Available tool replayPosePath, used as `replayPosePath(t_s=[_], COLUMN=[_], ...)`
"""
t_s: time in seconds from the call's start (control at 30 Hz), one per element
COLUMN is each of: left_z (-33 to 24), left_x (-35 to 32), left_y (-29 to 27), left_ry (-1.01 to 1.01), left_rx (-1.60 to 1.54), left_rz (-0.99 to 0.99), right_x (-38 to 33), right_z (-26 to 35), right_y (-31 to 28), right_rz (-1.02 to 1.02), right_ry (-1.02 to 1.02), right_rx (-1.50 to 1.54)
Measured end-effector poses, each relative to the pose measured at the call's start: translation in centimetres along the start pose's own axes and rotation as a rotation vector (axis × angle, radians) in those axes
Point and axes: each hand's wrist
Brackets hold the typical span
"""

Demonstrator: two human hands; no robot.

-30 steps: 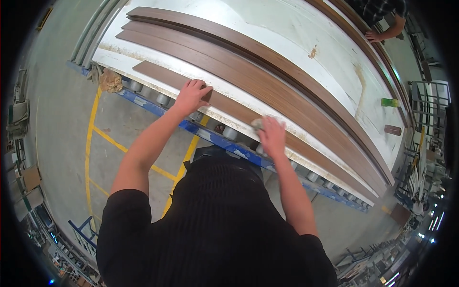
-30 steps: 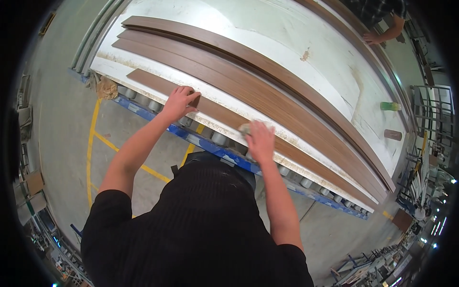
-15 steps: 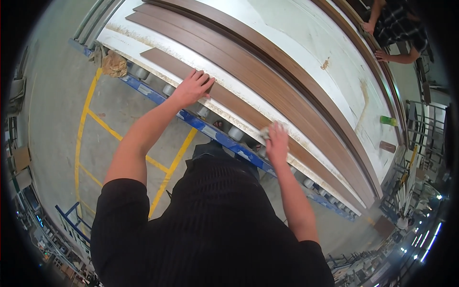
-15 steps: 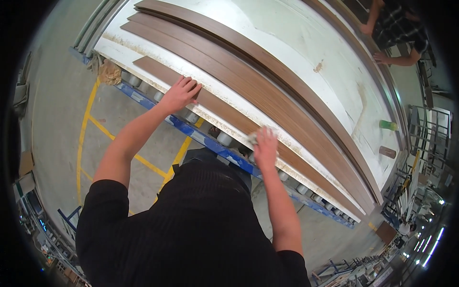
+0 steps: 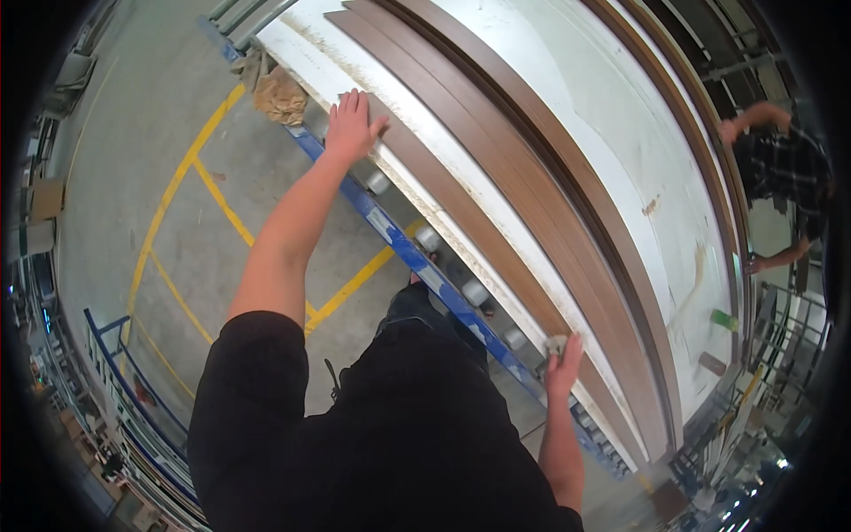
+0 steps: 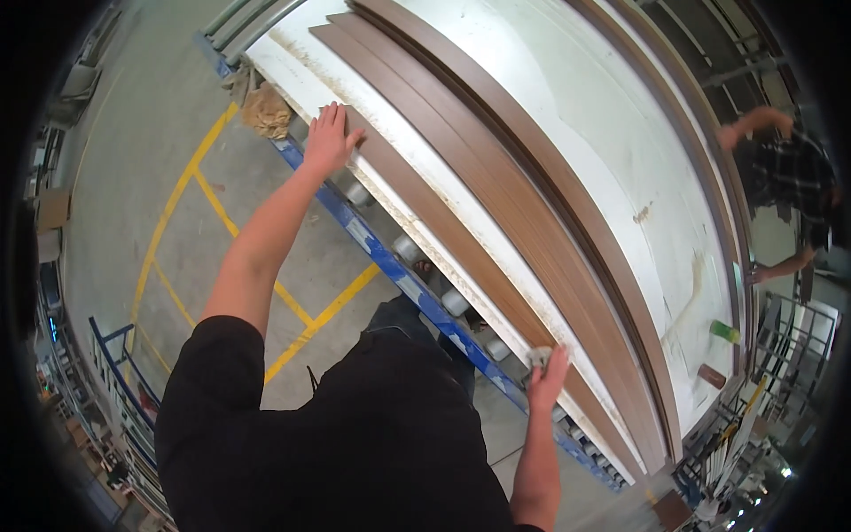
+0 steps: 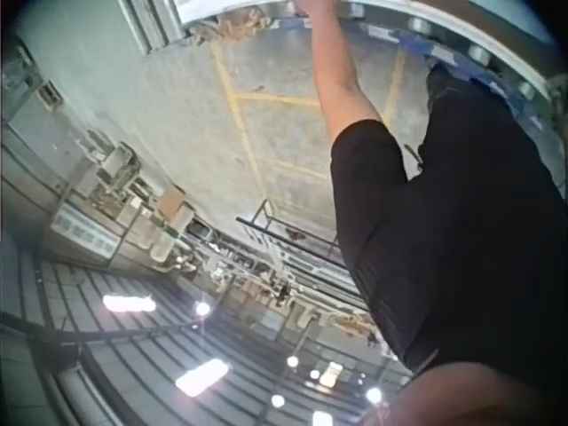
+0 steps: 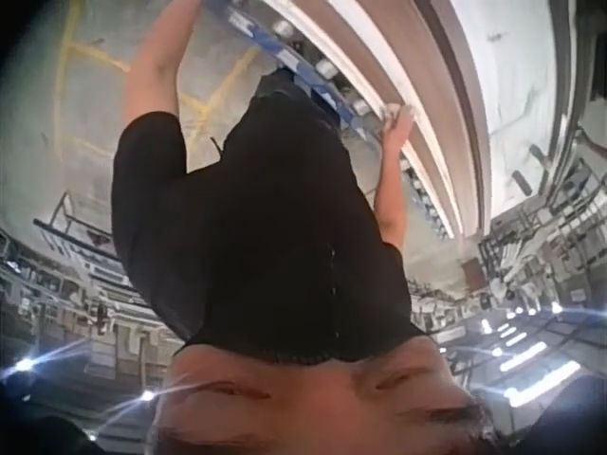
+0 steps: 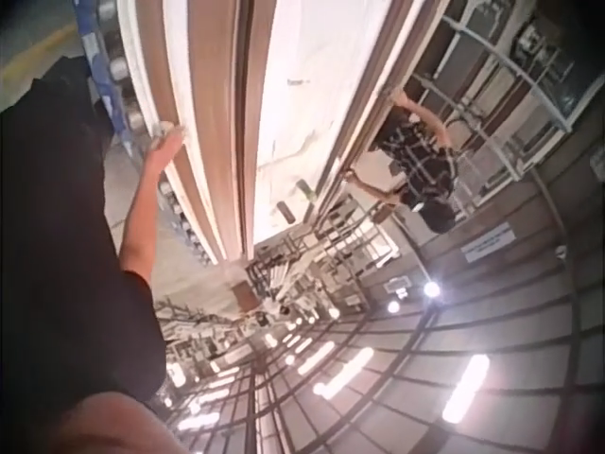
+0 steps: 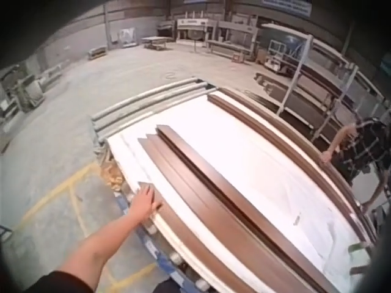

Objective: Wiping down long wooden or composite planks with a cloth and transferring them to a storage rack.

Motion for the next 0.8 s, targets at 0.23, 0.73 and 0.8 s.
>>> replayPosePath(t_s=[0.23,0.73,0.8], left_z=[3.0,-5.8,-7.6], left_x=[3.0,-2.9,-5.1], left_y=[-0.7,1.1,1.2], left_ry=[-0.118,-0.056,-0.04], left_rx=[0.042,-0.176,-0.252], left_rz=[0.005,-0.183,-0.164], right_x=[0.7,10.8,10.9], right_z=[-0.9,16.2,16.4], right_y=[0.6,3.4,3.5], right_rz=[0.098,0.064,0.074], right_ry=[0.033,-0.221,-0.23], right_rx=[0.002,0.057,0.019])
Point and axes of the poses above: each hand's wrist, its own x-axis towards the middle knuckle, its own y-axis out of the palm, z = x × y, and after that the axes turned 9 degrees about -x, right-handed
